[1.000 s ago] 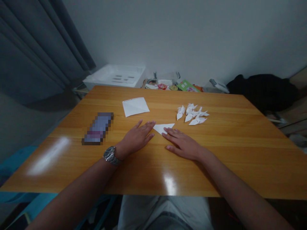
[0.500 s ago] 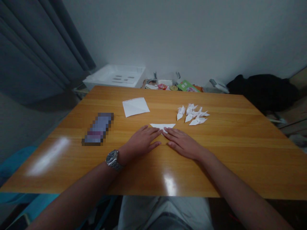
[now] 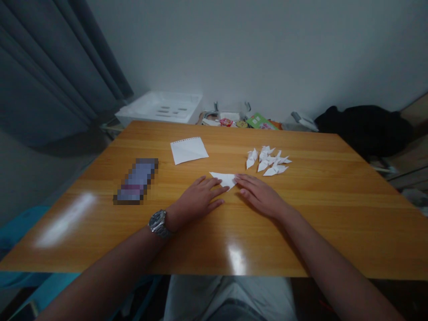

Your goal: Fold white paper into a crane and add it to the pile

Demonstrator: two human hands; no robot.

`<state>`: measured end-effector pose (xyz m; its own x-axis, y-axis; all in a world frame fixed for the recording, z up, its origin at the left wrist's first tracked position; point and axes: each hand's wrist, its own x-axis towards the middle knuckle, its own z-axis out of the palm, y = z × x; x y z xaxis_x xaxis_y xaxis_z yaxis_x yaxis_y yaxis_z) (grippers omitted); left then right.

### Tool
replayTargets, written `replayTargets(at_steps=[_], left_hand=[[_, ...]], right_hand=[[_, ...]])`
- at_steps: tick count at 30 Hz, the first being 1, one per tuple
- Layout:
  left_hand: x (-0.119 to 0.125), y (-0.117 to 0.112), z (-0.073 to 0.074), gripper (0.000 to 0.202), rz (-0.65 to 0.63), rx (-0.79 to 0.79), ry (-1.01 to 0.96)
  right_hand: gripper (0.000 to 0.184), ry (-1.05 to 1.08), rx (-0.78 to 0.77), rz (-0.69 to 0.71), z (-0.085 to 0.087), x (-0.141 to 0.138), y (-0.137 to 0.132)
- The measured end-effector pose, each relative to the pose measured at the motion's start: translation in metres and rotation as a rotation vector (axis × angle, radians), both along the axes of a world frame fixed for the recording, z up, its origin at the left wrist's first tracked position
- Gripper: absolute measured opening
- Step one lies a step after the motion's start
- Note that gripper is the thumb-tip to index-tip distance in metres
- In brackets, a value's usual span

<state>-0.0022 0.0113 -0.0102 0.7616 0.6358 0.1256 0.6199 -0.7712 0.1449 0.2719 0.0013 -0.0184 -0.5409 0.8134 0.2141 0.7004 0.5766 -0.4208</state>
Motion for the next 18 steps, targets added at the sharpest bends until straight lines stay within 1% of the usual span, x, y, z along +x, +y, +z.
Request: replayTargets(at_steps=[5, 12, 18], left_hand=[[-0.0020, 0.0020, -0.0012, 0.047, 0.029, -0.016, -0.011], [-0.0044, 0.0010, 0.0028, 0.047, 0.110, 0.005, -0.032], [-0.0049, 0.0018, -0.0014, 0.052, 0.153, 0.010, -0.040]], right_hand=[[0.052, -0.016, -0.016, 0.008, -0.0027, 0.0011, 0.0015], [0.051, 0.028, -0.019, 0.048, 0.0030, 0.0006, -0.0034], [0.049, 0.023, -0.028, 0.119, 0.0059, -0.0050, -0.0083]])
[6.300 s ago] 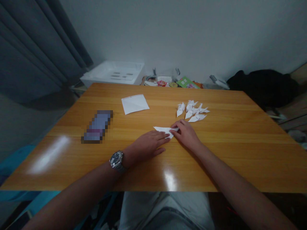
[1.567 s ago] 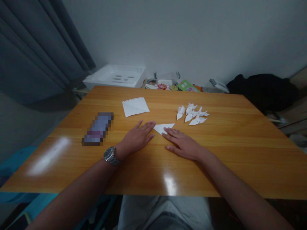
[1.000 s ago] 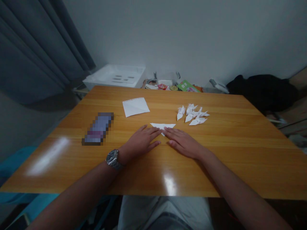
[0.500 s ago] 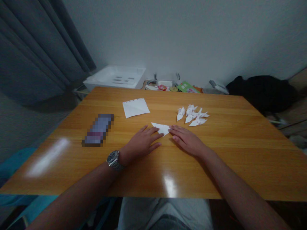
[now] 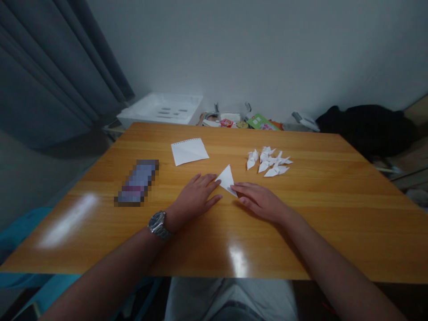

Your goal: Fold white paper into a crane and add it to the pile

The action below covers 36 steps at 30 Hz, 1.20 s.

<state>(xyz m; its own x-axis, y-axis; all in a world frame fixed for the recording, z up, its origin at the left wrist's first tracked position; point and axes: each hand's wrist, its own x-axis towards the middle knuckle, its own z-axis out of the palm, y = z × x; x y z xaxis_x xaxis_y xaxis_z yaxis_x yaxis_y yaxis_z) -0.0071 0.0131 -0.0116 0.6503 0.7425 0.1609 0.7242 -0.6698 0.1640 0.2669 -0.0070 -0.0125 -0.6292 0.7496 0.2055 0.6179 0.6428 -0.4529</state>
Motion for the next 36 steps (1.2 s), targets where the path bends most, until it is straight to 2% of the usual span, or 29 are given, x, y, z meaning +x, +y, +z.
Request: replayTargets(at_steps=[9, 13, 24, 36], left_hand=[[0.002, -0.001, -0.004, 0.055, -0.015, -0.002, -0.046], [0.003, -0.002, -0.003, 0.059, -0.014, -0.010, -0.064], [0.003, -0.003, -0.003, 0.064, -0.007, -0.036, -0.040], [0.008, -0.004, -0.001, 0.061, -0.091, -0.060, -0.073]], right_hand=[[0.047, 0.007, -0.007, 0.055, -0.001, -0.007, -0.006], [0.046, 0.093, -0.038, 0.091, -0.002, -0.009, -0.006], [0.040, 0.134, 0.057, -0.062, -0.010, 0.000, 0.008], [0.041, 0.063, 0.041, -0.059, -0.013, -0.001, 0.010]])
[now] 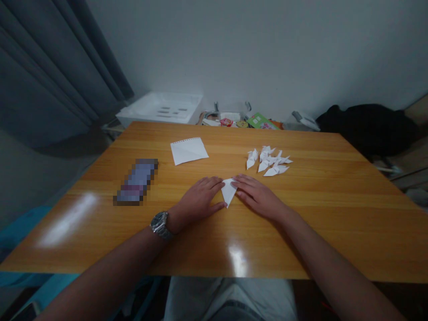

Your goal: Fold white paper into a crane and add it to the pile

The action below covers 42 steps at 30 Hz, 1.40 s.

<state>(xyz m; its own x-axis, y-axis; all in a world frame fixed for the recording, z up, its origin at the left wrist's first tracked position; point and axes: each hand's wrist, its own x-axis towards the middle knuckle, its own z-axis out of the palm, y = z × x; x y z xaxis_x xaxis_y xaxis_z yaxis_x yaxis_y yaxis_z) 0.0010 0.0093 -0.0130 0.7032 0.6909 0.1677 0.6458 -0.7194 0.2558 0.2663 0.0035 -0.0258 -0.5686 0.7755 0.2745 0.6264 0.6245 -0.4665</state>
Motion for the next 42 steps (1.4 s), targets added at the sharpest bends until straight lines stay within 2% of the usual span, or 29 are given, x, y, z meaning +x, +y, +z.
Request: replayTargets(at_steps=[12, 19, 28, 42], left_hand=[[0.000, -0.002, 0.004, 0.058, 0.074, 0.034, 0.013], [-0.001, 0.000, -0.002, 0.056, 0.101, 0.065, 0.024], [-0.003, 0.004, -0.004, 0.049, 0.054, 0.015, -0.016], [0.000, 0.003, 0.003, 0.041, -0.016, 0.017, -0.014]], right_hand=[[0.042, -0.059, 0.005, 0.004, 0.008, -0.004, -0.005], [0.036, -0.029, 0.032, 0.062, 0.011, -0.006, -0.008], [0.034, 0.020, 0.005, 0.061, 0.007, -0.005, -0.006], [0.030, 0.030, 0.023, 0.046, -0.002, -0.005, -0.004]])
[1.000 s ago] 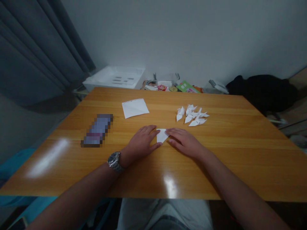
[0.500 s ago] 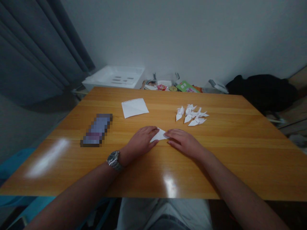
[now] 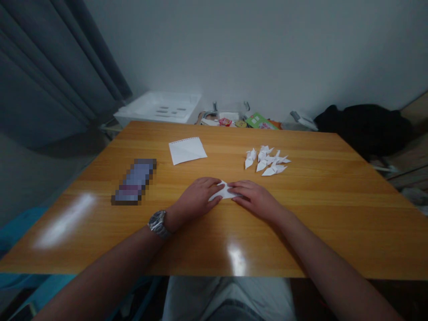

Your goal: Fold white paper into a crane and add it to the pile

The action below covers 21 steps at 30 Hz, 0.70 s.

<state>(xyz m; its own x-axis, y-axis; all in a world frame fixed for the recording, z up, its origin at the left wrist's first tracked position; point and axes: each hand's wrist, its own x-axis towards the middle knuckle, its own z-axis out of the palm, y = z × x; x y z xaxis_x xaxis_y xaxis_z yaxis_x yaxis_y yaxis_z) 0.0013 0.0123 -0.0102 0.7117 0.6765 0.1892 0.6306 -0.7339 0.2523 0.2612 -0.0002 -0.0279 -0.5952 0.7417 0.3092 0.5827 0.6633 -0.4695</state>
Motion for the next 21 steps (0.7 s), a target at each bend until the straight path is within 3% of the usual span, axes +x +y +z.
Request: replayTargets(at_steps=[21], left_hand=[[0.0031, -0.0038, 0.0022, 0.042, -0.011, 0.000, 0.015]], right_hand=[[0.020, 0.038, -0.049, 0.037, 0.0065, -0.0018, -0.0017]])
